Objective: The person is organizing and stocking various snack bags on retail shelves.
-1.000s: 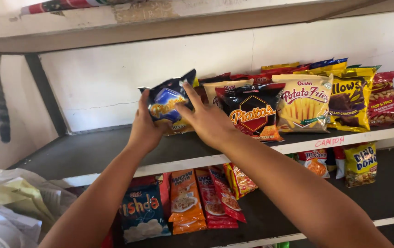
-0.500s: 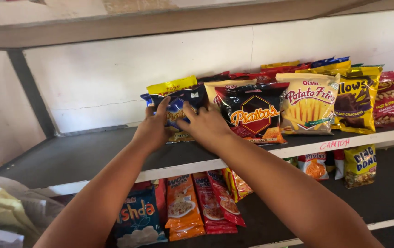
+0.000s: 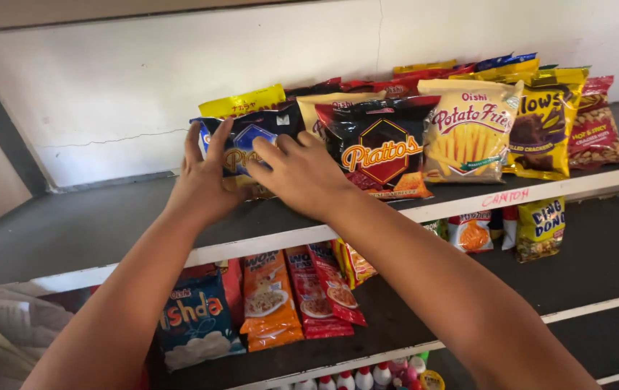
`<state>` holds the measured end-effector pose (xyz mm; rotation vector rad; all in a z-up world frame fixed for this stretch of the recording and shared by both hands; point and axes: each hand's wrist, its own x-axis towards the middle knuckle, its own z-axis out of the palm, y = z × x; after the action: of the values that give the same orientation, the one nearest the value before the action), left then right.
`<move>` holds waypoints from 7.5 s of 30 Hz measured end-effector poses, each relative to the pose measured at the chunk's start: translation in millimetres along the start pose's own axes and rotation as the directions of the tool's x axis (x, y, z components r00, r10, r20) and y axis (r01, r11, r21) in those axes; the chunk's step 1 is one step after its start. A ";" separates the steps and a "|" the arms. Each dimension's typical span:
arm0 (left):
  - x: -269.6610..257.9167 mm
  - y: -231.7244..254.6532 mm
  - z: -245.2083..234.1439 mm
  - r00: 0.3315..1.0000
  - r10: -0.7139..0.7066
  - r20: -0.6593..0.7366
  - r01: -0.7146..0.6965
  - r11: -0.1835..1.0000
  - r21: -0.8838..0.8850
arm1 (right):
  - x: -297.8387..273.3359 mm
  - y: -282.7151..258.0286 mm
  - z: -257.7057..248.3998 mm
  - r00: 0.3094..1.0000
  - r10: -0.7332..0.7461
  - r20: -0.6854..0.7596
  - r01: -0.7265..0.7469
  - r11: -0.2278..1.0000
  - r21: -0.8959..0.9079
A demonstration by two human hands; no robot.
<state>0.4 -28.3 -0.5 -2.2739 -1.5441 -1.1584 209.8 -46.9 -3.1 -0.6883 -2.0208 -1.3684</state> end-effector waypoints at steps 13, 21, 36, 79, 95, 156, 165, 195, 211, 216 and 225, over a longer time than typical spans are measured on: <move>-50.2 62.9 -6.3 0.628 0.529 -0.570 -0.377 0.848 0.372 | -84.4 33.3 -109.3 0.956 -0.043 -0.291 0.104 0.975 0.196; -114.2 176.0 87.5 0.303 0.794 -0.526 -0.826 0.494 0.270 | -202.8 78.1 -161.7 0.970 0.076 -0.229 -0.025 0.975 0.220; -110.5 290.0 419.6 0.933 0.341 -0.111 -0.357 0.850 -0.387 | -529.8 137.8 -0.8 0.342 0.784 0.518 -0.939 0.262 0.224; -173.7 303.5 382.2 0.971 -0.225 -0.077 -0.005 0.304 -0.953 | -507.9 53.3 -15.5 0.405 0.742 0.535 -0.573 -0.250 0.780; -165.2 231.1 122.9 0.896 0.151 -0.418 -0.367 0.782 -0.503 | -251.1 49.3 -151.8 0.807 0.585 -0.073 -0.382 0.613 0.692; -102.4 67.4 31.6 0.523 0.541 -0.658 -0.411 0.837 0.361 | -128.9 19.8 -79.7 0.958 0.153 -0.244 -0.094 0.967 0.239; -161.0 132.0 210.2 0.860 0.222 -0.460 -0.375 0.886 -0.273 | -277.1 0.9 -39.6 0.942 0.299 -0.150 -0.251 0.929 0.274; -146.9 154.7 380.8 0.922 -0.106 -0.372 0.107 0.994 -0.018 | -402.7 -7.5 43.1 0.631 0.505 0.589 -0.736 0.631 0.248; -155.7 166.1 355.6 0.856 -0.066 -0.513 -0.044 0.979 -0.201 | -406.6 -7.3 49.2 0.598 0.531 0.601 -0.777 0.568 0.271; -159.8 170.3 355.0 0.857 -0.064 -0.511 -0.099 0.953 -0.285 | -401.3 -3.7 43.1 0.630 0.542 0.556 -0.775 0.487 0.402; -179.0 173.7 338.3 0.867 0.001 -0.499 -0.159 0.948 -0.274 | -395.0 -3.7 21.6 0.624 0.534 0.570 -0.774 0.326 0.542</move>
<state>288.6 -60.8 -304.7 -1.9449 -1.1196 -1.8836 474.8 -62.2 -296.3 -1.1645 -1.8818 0.1507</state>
